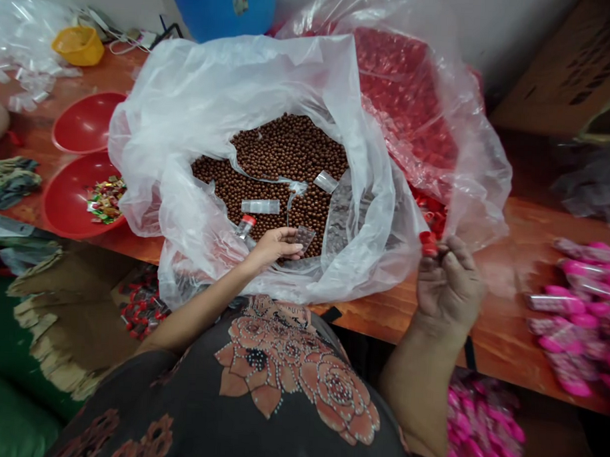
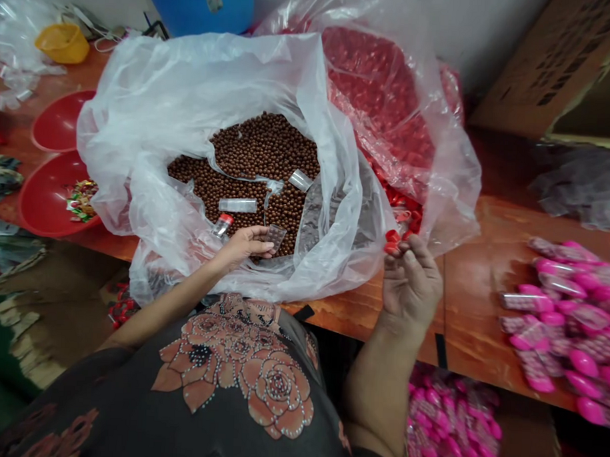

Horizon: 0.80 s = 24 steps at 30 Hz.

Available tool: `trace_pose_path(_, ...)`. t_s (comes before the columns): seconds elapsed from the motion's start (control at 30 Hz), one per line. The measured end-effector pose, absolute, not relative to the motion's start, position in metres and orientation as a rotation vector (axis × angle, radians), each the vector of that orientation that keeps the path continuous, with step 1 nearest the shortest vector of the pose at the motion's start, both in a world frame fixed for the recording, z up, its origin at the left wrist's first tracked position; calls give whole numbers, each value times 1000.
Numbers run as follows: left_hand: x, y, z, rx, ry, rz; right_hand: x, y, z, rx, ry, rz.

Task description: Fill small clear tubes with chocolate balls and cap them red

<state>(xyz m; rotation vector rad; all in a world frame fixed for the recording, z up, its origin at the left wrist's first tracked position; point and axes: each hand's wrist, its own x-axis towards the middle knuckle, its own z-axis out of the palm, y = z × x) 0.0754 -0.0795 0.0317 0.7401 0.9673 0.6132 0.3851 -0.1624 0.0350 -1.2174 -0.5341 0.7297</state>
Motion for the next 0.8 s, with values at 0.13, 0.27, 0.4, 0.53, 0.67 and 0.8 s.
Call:
trace_pose_path(0.13,70,-80,32,773,1044,620,365,-148,30,-1340,-539,740)
trace_pose_path(0.27,68,-78,33,796,1056,593,361,-138,9,-1478,-652,756)
trace_pose_path(0.4,68,-79,34,799,1062,560,363,-132,-4,-1629,-708,635)
trace_pose_path(0.53,67,-80,32,801,1099,558,370,-127,-7,-1749,-758,575)
trace_pose_path(0.67,63,-82,33,832,1098,564,364,-133,7,-1607,-661,416)
trace_pose_path(0.8,62,-85,35,861,1055,537,332,-146,34,-1454,-758,516)
